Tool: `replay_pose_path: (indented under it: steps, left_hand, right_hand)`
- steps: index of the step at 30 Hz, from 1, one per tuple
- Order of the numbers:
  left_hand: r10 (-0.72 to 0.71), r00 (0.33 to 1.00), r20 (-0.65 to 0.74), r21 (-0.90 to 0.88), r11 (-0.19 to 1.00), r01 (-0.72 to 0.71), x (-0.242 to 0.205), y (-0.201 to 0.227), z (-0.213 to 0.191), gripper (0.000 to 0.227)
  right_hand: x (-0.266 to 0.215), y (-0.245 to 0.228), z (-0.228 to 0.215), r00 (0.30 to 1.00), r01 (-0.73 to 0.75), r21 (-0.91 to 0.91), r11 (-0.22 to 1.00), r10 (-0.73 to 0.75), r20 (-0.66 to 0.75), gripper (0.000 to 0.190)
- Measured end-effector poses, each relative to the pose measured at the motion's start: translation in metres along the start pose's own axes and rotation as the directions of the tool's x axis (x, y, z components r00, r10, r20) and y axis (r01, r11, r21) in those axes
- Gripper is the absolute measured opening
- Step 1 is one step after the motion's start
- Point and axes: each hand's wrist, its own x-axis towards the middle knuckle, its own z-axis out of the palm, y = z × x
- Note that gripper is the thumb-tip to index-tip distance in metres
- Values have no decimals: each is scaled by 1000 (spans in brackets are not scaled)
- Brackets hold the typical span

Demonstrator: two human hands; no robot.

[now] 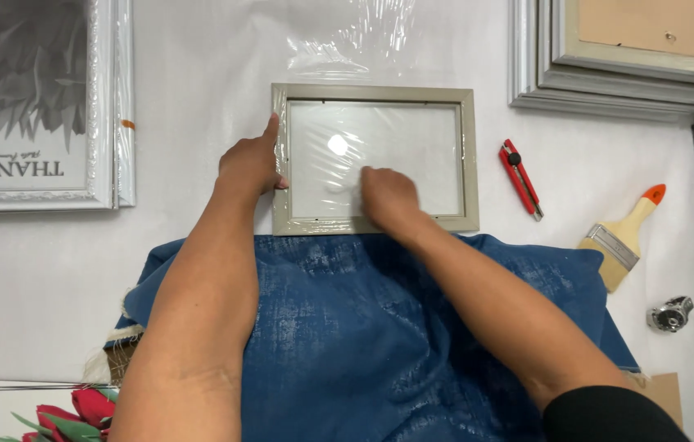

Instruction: Assembling a picture frame by cleaning the glass, inserting the picture and backing, and securing the clips.

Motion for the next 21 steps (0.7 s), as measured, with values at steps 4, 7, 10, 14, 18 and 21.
replay_pose_path:
  steps: [4, 7, 10, 14, 18, 21]
  left_hand:
    - [4, 1000, -14, 1, 1000, -4, 0, 1, 0, 108]
    - [-37, 999, -29, 15, 999, 38, 1, 3, 5, 109]
    - [-36, 998, -44, 11, 999, 37, -5, 8, -3, 105]
    - [-43, 999, -30, 16, 999, 43, -6, 9, -2, 106]
    - [-56, 998, -4, 14, 998, 56, -11, 14, -8, 106]
    - [-65, 998, 11, 16, 998, 65, -10, 14, -10, 107]
  right_hand:
    - [-27, 90, -25, 986, -156, -108, 982, 162, 49, 20]
    - [-50, 115, -31, 948, -306, -44, 951, 309, 72, 23]
    - [-49, 109, -35, 935, -353, 32, 935, 352, 46, 27]
    - [-24, 103, -48, 944, -321, 139, 937, 328, -29, 26]
    - [27, 124, -45, 944, -279, 130, 951, 297, -144, 17]
    - [67, 140, -45, 926, -280, 127, 952, 303, -225, 15]
